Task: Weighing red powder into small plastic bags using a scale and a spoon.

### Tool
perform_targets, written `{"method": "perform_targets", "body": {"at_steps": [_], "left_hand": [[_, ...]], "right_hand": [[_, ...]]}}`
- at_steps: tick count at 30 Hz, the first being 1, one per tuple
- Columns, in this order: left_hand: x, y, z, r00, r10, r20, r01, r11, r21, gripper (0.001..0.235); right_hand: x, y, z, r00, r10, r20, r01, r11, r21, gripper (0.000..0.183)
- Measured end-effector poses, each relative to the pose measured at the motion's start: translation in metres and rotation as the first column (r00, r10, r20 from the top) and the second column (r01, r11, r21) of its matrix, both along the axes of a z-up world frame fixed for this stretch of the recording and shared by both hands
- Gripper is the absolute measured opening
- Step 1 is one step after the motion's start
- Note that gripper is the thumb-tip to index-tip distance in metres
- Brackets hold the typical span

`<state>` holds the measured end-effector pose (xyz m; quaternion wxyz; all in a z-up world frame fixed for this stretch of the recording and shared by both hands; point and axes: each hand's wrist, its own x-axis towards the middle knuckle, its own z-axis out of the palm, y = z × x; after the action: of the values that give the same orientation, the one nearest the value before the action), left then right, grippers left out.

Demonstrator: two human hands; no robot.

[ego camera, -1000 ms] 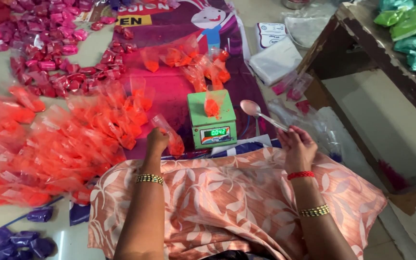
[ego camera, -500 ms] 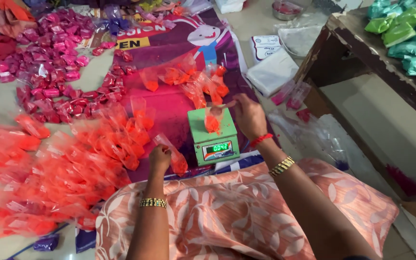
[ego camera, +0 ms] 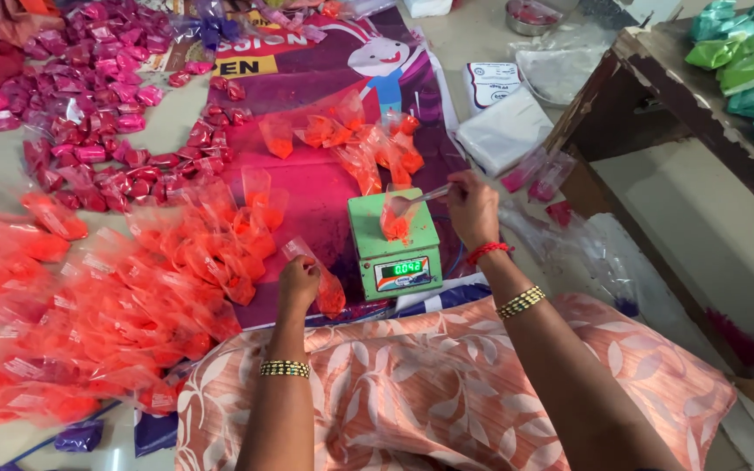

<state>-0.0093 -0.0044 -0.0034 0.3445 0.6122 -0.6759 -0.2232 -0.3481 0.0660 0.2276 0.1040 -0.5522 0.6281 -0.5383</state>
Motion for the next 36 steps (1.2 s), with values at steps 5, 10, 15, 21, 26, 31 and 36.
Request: {"method": "perform_targets", "body": {"at_steps": [5, 10, 15, 21, 26, 31, 36], "left_hand": [[0.003, -0.004, -0.012, 1.0, 0.001, -0.02, -0.001, 1.0, -0.024, 0.022], [0.008, 0.0, -0.005, 1.0, 0.007, -0.016, -0.008, 0.999, -0.037, 0.021], [0.014, -0.005, -0.013, 1.0, 0.003, 0.018, -0.002, 0.999, -0.049, 0.02], [0.017, -0.007, -0.016, 0.999, 0.026, 0.031, -0.024, 0.999, -0.044, 0.021], [0.017, -0.001, -0.013, 0.999, 0.02, 0.029, -0.019, 0.999, -0.039, 0.021], [0.012, 0.005, 0.003, 0.996, 0.03, 0.084, -0.027, 0.999, -0.03, 0.021], [-0.047, 0.054, 0.154, 0.993, -0.09, 0.071, 0.107, 0.953, -0.284, 0.044]], "right_hand": [[-0.037, 0.002, -0.025, 0.87, 0.047, 0.491, -0.051, 0.999, -0.005, 0.015], [-0.044, 0.036, -0.009, 0.75, 0.067, 0.658, -0.051, 0.998, -0.044, 0.017], [-0.055, 0.088, 0.0, 0.623, 0.1, 0.776, -0.053, 0.995, -0.086, 0.019], [-0.074, 0.154, -0.025, 0.61, 0.028, 0.792, 0.02, 0.998, -0.051, 0.017], [-0.076, 0.19, -0.033, 0.578, -0.009, 0.816, 0.059, 0.998, -0.03, 0.015], [-0.082, 0.194, -0.038, 0.554, -0.04, 0.832, 0.088, 0.996, -0.011, 0.017], [-0.083, 0.189, -0.046, 0.531, -0.012, 0.847, 0.076, 0.997, -0.033, 0.018]]}}
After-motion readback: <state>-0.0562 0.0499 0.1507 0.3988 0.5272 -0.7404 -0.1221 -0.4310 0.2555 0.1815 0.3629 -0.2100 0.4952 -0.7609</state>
